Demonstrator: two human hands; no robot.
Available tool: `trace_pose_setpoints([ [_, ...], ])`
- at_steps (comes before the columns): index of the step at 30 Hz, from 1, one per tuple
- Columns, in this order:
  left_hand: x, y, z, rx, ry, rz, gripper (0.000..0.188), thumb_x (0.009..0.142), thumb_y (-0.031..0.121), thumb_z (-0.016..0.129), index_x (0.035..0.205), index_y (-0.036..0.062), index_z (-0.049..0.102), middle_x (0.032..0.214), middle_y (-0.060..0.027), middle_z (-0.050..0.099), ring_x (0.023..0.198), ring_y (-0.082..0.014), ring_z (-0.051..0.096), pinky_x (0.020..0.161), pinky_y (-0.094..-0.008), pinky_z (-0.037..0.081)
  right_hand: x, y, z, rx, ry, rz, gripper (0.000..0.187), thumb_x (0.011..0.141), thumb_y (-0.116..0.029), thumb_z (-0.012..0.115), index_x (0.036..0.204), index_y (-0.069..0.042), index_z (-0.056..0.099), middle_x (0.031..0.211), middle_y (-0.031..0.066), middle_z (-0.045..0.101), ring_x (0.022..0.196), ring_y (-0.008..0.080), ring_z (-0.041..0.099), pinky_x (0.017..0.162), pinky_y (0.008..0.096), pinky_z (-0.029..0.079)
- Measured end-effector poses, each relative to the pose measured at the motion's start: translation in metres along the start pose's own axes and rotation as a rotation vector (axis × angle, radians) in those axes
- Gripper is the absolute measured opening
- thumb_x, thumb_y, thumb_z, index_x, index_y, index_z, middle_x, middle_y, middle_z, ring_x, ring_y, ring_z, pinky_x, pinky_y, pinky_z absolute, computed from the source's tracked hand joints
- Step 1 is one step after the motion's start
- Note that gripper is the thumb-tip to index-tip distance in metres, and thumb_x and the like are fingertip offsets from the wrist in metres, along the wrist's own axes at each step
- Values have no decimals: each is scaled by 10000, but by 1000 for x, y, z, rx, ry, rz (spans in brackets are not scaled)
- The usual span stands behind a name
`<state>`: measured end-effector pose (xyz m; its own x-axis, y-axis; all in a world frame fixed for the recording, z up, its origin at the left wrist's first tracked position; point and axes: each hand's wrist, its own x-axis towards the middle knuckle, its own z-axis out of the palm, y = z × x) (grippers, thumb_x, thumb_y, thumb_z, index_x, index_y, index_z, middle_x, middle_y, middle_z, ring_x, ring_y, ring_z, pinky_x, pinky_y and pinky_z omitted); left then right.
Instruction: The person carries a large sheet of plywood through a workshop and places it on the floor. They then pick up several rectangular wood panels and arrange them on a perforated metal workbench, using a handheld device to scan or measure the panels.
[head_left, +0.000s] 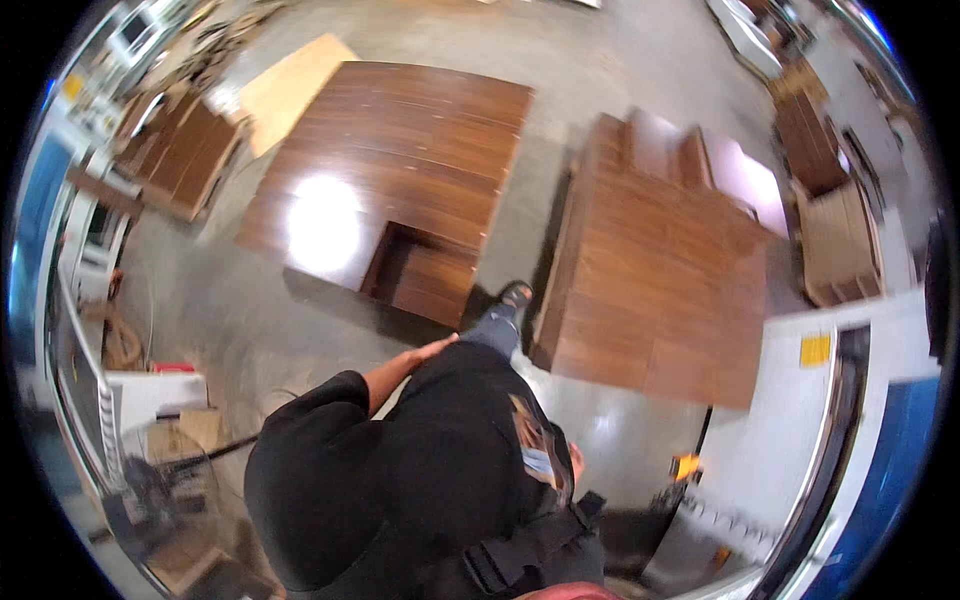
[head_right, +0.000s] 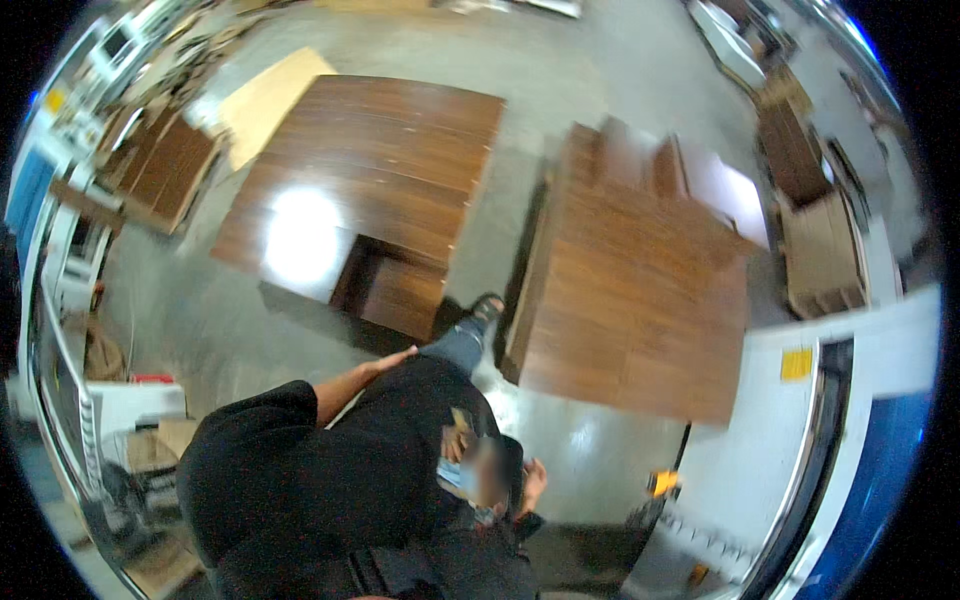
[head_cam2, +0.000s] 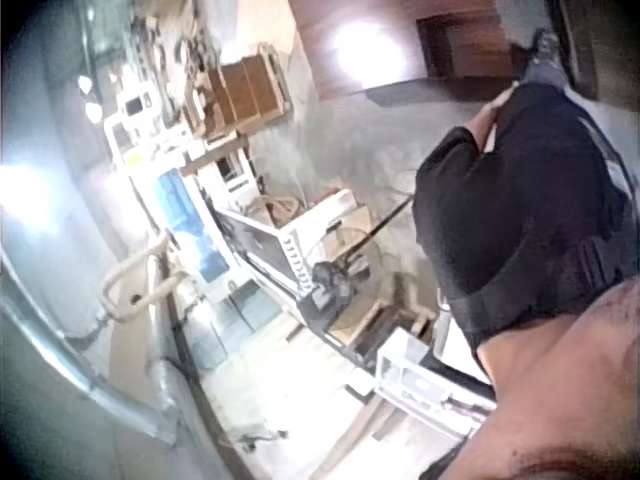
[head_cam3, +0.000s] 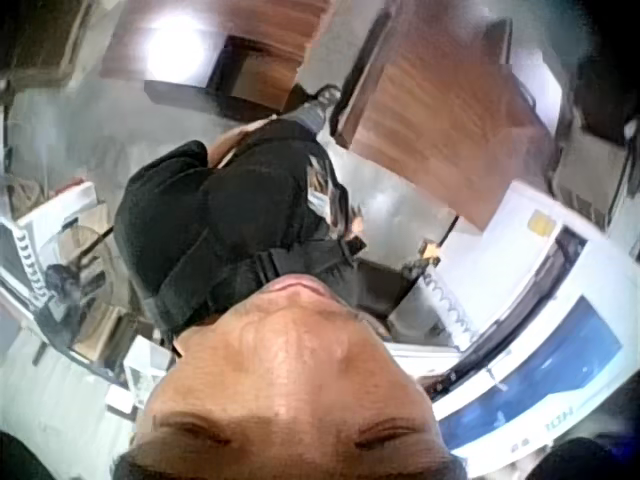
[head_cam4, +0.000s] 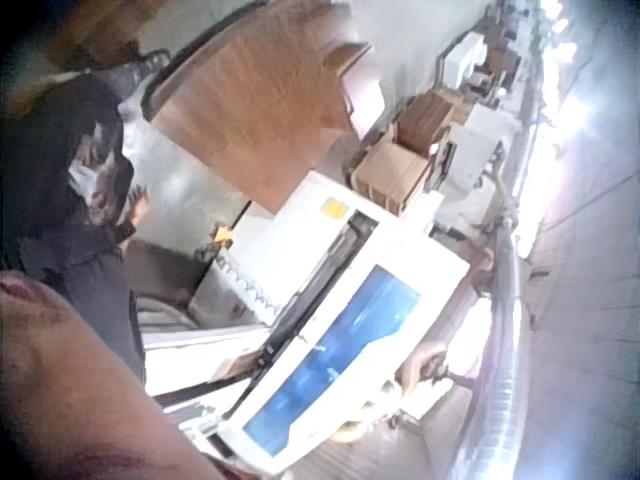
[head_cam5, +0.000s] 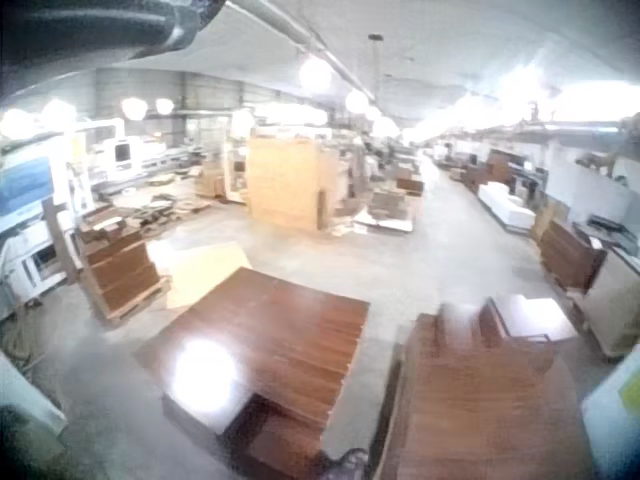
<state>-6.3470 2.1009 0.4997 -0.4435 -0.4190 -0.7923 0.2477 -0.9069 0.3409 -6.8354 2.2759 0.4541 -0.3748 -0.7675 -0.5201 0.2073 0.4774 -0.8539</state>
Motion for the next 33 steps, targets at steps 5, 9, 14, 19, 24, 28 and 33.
trace_pose_setpoints([
  [5, 26, 100, 36, 190, -103, 160, 813, 973, 667, 455, 1453, 11, 474, 1452, -184, 509, 1294, -325, 513, 1086, -420, 412, 47, 12, 58, -202, 0, -129, 355, 1031, -300, 581, 1239, -14, 614, 953, 104, 705, 801, 168, 643, 725, 322, 528],
  [9, 108, 198, 37, 552, 227, 153, 864, 964, 636, 515, 1567, 68, 270, 1606, -147, 295, 1440, -333, 327, 1099, -489, 371, 65, -55, 110, 90, 127, 170, 425, 1026, -370, 571, 1254, -12, 592, 986, 145, 714, 799, 201, 679, 701, 337, 554],
  [14, 254, 377, 57, 675, 253, 165, 641, 948, 617, 563, 1374, 140, 520, 1154, -49, 586, 962, -192, 570, 806, -407, 522, 116, -101, 148, -47, 239, 359, 498, 995, -451, 589, 1276, -41, 577, 1004, 159, 720, 798, 244, 710, 669, 353, 583],
  [19, 419, 566, 93, 605, 267, 315, 615, 896, 626, 646, 1214, 104, 580, 753, 44, 435, 661, -92, 405, 532, -274, 344, 126, -163, 202, -160, 0, 531, 461, 1022, -383, 565, 1331, -40, 541, 1060, 162, 722, 844, 209, 708, 680, 306, 573],
  [24, 539, 748, 177, 607, 370, 549, 851, 920, 611, 622, 1465, -4, 401, 1390, -178, 541, 1226, -280, 541, 950, -410, 487, 156, -241, 243, -185, 144, 669, 383, 1039, -287, 508, 1337, -53, 562, 1071, 141, 726, 882, 187, 706, 715, 292, 568],
  [28, 645, 864, 187, 639, 438, 772, 913, 926, 601, 610, 1508, -41, 320, 1477, -262, 457, 1381, -363, 440, 1149, -439, 346, 222, -305, 257, -303, 64, 644, 358, 1040, -239, 502, 1332, -47, 581, 1080, 123, 725, 913, 165, 698, 774, 296, 565],
  [33, 699, 899, 229, 848, 315, 914, 1107, 812, 692, 687, 1553, 3, 239, 1559, -278, 321, 1435, -391, 359, 1169, -493, 314, 364, -335, 303, -483, -56, 496, 367, 1041, -240, 520, 1338, -32, 576, 1080, 118, 719, 982, 174, 668, 880, 311, 524],
])
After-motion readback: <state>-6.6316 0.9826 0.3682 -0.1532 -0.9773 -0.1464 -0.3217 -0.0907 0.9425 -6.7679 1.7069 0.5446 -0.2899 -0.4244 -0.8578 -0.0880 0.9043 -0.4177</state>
